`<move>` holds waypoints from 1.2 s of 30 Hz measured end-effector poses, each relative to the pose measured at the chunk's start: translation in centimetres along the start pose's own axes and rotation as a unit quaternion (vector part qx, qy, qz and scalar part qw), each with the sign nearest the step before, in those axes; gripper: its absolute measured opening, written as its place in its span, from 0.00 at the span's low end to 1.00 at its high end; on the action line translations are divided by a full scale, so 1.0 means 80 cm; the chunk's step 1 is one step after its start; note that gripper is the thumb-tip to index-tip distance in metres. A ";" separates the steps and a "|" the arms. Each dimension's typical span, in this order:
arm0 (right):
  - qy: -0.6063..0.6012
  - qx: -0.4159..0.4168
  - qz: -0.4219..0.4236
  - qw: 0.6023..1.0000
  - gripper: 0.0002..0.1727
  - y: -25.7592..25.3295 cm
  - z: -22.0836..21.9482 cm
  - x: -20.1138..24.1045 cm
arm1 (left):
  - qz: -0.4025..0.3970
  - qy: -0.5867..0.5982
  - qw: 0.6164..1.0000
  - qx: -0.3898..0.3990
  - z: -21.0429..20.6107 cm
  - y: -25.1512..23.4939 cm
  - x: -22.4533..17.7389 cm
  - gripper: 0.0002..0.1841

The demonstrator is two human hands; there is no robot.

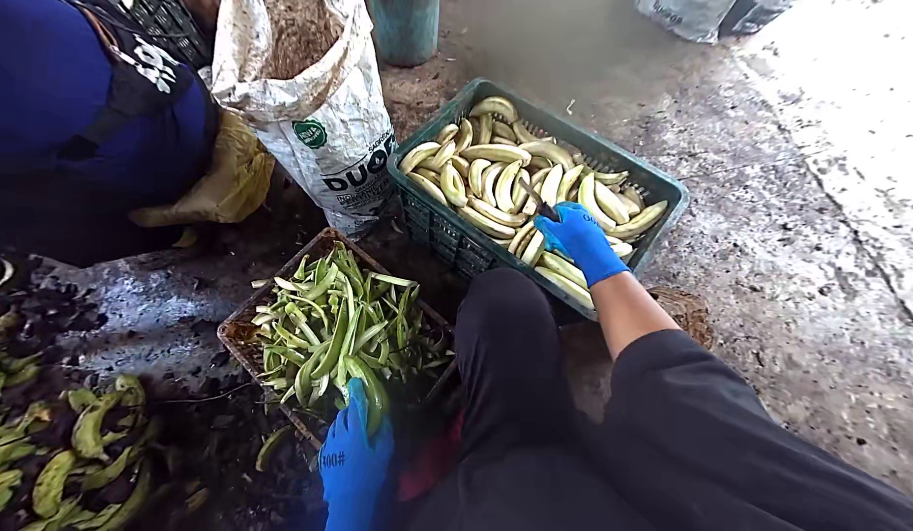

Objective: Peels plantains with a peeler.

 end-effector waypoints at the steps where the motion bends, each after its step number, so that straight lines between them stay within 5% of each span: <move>1: 0.004 -0.012 -0.006 1.000 0.28 0.003 -0.001 -0.003 | 0.002 0.003 1.000 0.002 0.000 0.002 0.001 0.42; 7: 0.049 -0.026 -0.011 0.998 0.26 0.009 -0.007 0.001 | 0.072 0.066 0.995 0.009 0.007 -0.001 0.013 0.46; 11: -0.166 -0.054 0.089 0.981 0.30 0.073 0.049 0.091 | 0.097 0.140 0.984 -0.049 0.022 -0.004 0.030 0.46; 13: -0.405 0.046 0.177 0.896 0.19 0.161 0.036 0.161 | 0.129 0.201 0.968 -0.072 0.026 0.005 0.043 0.46; 15: -0.508 0.266 0.206 0.793 0.20 0.267 -0.035 0.218 | 0.146 0.248 0.953 -0.097 0.028 0.009 0.053 0.47; 17: -0.513 0.460 0.112 0.716 0.21 0.349 -0.157 0.232 | 0.143 0.267 0.944 -0.134 0.031 0.009 0.054 0.48; 19: -0.439 0.561 0.013 0.701 0.21 0.407 -0.278 0.202 | 0.136 0.304 0.924 -0.187 0.039 0.011 0.053 0.46; 22: -0.286 0.538 -0.002 0.793 0.23 0.435 -0.343 0.148 | 0.169 0.466 0.830 -0.255 0.046 0.010 0.060 0.40; 24: -0.223 0.524 0.017 0.822 0.25 0.433 -0.341 0.141 | 0.198 0.632 0.680 -0.315 0.055 -0.002 0.057 0.26; 26: -0.181 0.530 0.023 0.828 0.28 0.429 -0.332 0.144 | 0.121 0.788 0.505 -0.331 0.084 -0.026 0.038 0.14; 27: -0.174 0.532 0.016 0.829 0.28 0.427 -0.326 0.150 | 0.054 0.815 0.467 -0.339 0.105 -0.037 0.033 0.14; 28: -0.180 0.527 0.015 0.830 0.26 0.423 -0.318 0.157 | -0.010 0.817 0.466 -0.341 0.127 -0.045 0.034 0.22; 30: -0.226 0.509 0.041 0.830 0.26 0.408 -0.310 0.168 | -0.079 0.754 0.560 -0.333 0.164 -0.051 0.052 0.35; 33: -0.273 0.448 0.116 0.843 0.27 0.396 -0.287 0.190 | -0.053 0.659 0.670 -0.337 0.199 -0.060 0.087 0.36; 36: -0.386 0.359 0.339 0.779 0.34 0.435 -0.186 0.262 | -0.048 0.641 0.669 -0.374 0.206 -0.070 0.090 0.37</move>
Point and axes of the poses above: each hand's wrist, its own y-axis away from the middle knuckle, its own z-axis out of the back of the hand, x = y × z, the point moved 8 cm from there along -y, towards the middle knuckle, and after that the axes turned 10 degrees about -z, right-handed, at the moved point
